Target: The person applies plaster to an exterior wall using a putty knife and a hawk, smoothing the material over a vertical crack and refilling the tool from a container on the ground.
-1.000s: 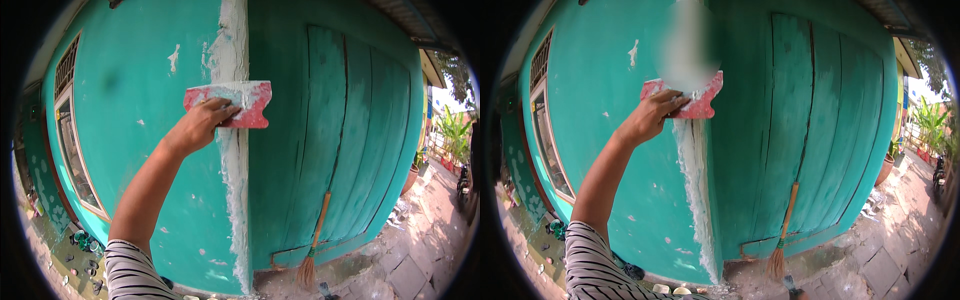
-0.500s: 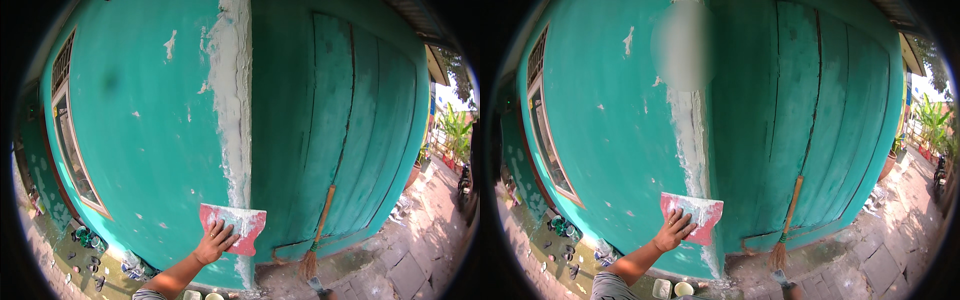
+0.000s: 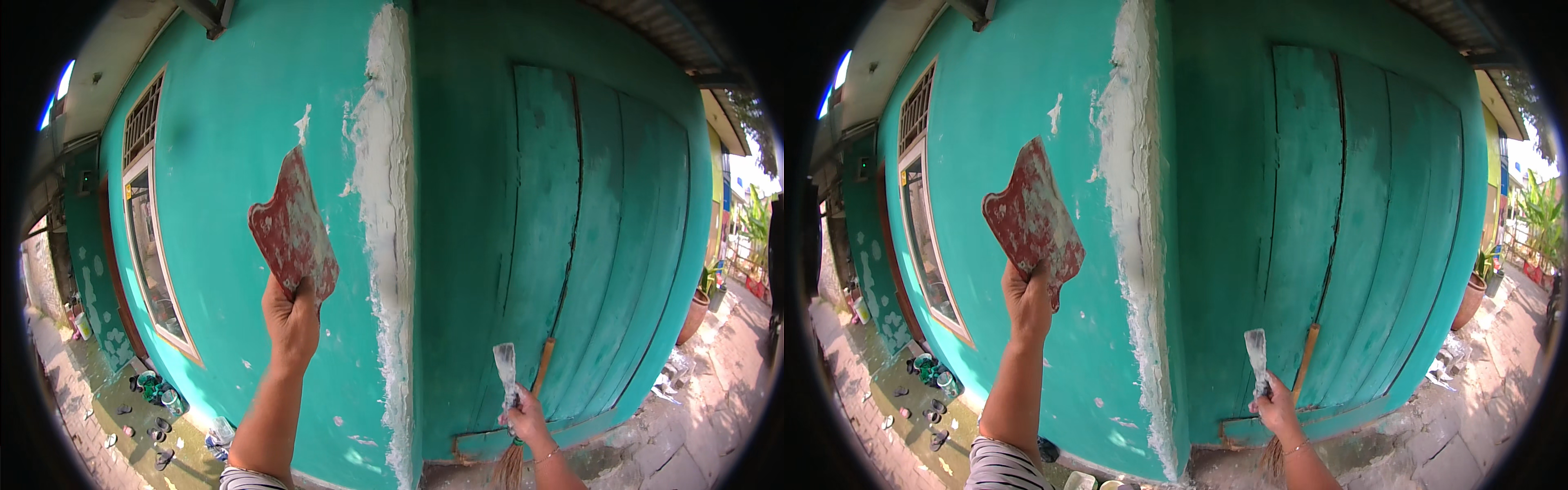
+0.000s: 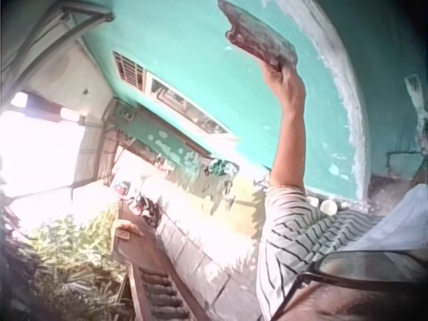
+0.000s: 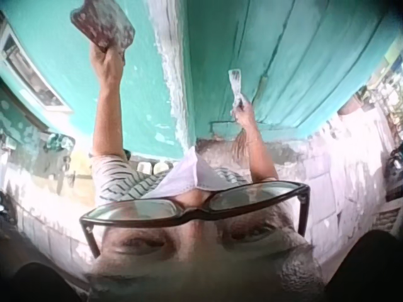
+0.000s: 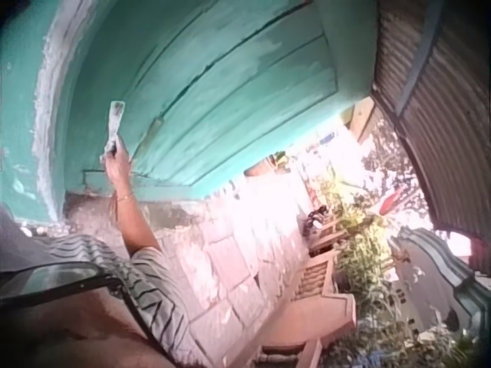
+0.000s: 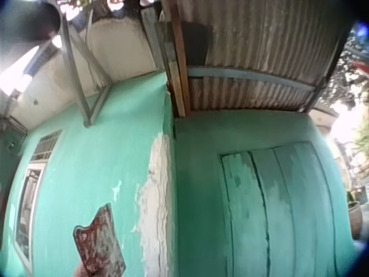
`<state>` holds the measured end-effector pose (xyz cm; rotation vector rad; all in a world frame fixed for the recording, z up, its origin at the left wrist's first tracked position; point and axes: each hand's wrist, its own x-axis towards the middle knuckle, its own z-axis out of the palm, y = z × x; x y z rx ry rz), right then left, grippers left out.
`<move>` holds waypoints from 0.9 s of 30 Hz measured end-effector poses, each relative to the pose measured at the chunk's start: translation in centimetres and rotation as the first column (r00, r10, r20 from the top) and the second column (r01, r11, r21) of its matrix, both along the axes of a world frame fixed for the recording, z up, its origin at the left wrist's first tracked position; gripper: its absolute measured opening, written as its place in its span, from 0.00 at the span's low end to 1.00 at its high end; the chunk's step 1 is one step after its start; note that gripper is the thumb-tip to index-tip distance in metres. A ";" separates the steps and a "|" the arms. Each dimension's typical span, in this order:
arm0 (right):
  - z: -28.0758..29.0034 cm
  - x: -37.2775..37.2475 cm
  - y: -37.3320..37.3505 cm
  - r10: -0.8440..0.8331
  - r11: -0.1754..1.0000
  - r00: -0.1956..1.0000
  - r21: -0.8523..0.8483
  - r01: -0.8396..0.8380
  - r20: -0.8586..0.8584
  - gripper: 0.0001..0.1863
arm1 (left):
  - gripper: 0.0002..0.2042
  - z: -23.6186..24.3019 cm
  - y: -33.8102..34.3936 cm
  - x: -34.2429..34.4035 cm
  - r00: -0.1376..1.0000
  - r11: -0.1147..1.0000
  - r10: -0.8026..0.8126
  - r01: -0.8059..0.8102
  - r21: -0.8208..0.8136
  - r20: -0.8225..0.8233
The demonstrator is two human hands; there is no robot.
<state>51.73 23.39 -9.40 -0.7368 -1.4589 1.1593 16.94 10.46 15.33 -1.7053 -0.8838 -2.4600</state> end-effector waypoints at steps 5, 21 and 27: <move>13.2 -3.8 1.1 -0.229 0.792 0.963 0.602 0.099 0.143 0.28 | 0.16 4.3 -0.6 2.3 1.000 0.997 -0.020 0.018 -0.079 -0.017; 39.7 -17.7 8.4 -0.589 0.258 0.782 0.870 0.421 -0.204 0.28 | 0.20 7.8 4.6 0.6 0.985 0.980 -0.150 0.136 -0.145 -0.084; 28.4 -19.5 8.2 -0.503 0.330 0.859 0.896 0.296 -0.099 0.30 | 0.20 8.3 5.8 -0.1 0.976 0.966 -0.214 0.203 -0.162 -0.052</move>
